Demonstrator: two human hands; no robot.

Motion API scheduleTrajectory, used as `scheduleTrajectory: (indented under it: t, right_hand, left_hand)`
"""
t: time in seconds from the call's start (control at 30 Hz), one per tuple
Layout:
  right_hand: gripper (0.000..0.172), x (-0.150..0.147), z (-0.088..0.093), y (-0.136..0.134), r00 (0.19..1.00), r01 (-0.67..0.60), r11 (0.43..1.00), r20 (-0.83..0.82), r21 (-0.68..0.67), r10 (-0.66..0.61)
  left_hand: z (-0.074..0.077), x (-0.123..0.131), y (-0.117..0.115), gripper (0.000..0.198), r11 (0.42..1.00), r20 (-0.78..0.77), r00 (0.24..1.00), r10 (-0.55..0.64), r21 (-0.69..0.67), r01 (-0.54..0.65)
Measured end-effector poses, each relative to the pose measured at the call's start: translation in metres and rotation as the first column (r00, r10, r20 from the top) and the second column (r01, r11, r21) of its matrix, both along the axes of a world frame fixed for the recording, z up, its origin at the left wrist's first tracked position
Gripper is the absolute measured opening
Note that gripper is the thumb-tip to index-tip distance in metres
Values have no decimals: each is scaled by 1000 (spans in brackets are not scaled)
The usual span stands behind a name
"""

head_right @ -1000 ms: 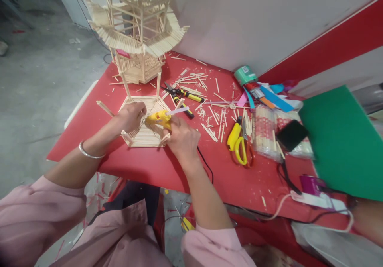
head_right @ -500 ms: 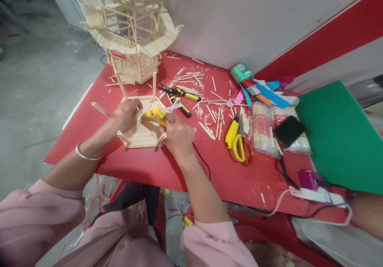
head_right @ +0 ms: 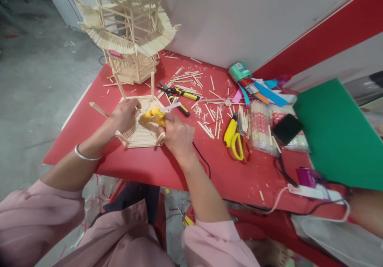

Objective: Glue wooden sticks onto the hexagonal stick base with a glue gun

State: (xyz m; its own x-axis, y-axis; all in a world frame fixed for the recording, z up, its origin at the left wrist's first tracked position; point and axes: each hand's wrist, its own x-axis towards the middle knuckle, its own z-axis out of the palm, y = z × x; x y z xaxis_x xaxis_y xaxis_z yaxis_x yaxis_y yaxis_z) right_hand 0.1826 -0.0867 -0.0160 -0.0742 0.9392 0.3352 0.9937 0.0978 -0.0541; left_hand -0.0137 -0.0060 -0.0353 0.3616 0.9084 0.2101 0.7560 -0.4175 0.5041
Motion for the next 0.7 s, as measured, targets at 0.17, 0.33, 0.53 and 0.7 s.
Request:
scheduleTrajectory:
  t: [0.17,0.33,0.53,0.7]
  right_hand:
    - [38,2,-3,0,1000,-11,1000,1,-10,11]
    - [36,5,-1,-2,1000,-25,999,1,-37,25]
    - [37,5,-1,-1,1000,-16,999,7,-47,17]
    - [39,0,0,3,1000,-22,998,-19,-51,21]
  left_hand:
    - [2,0,0,27,1000,-5,1000,3,6,-3]
    - [2,0,0,26,1000,1,1000,-5,-4,5]
    - [2,0,-1,26,1000,6,1000,4,-19,-4]
    - [5,0,0,27,999,19,1000,7,-40,-6]
